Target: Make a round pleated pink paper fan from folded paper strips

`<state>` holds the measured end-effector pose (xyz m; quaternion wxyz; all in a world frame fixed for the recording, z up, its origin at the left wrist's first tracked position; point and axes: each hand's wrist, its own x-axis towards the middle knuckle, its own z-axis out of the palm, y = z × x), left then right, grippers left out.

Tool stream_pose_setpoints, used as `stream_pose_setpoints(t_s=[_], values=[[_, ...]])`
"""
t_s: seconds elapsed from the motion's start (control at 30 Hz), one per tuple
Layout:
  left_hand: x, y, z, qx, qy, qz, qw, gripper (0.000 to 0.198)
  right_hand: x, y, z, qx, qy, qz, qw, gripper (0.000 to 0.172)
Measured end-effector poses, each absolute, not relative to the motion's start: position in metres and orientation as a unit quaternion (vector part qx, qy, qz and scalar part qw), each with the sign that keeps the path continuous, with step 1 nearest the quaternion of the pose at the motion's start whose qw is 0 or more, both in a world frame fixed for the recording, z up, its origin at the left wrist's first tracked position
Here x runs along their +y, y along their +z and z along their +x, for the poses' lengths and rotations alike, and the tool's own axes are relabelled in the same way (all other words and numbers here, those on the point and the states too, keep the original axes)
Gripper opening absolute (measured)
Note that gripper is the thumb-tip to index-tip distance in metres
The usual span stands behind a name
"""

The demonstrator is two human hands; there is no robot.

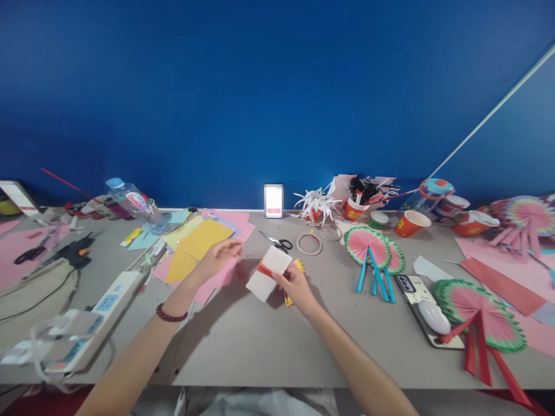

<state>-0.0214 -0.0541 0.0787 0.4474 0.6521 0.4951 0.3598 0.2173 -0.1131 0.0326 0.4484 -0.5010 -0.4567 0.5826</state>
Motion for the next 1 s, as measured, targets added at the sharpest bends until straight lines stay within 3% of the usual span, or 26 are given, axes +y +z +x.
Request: stream_pose_setpoints(t_s=[0.13, 0.43, 0.57, 0.8, 1.0], values=[[-0.068, 0.086, 0.026, 0.374, 0.291, 0.622, 0.624, 0.042, -0.111, 0.042, 0.220, -0.420, 0.593, -0.493, 0.478, 0.038], [-0.076, 0.055, 0.046, 0.337, 0.478, 0.397, 0.707, 0.035, -0.098, 0.067, 0.228, -0.460, 0.615, -0.401, 0.500, 0.035], [-0.084, 0.046, 0.054, 0.309, 0.510, 0.323, 0.734, 0.045, -0.099, 0.072, 0.218, -0.556, 0.529, -0.422, 0.483, 0.030], [-0.101, 0.050, 0.066, 0.311, 0.501, 0.292, 0.753, 0.035, -0.112, 0.062, 0.205, -0.686, 0.242, -0.466, 0.504, 0.024], [-0.098, 0.053, 0.060, 0.267, 0.500, 0.289, 0.771, 0.034, -0.111, 0.050, 0.209, -0.707, 0.164, -0.467, 0.505, 0.019]])
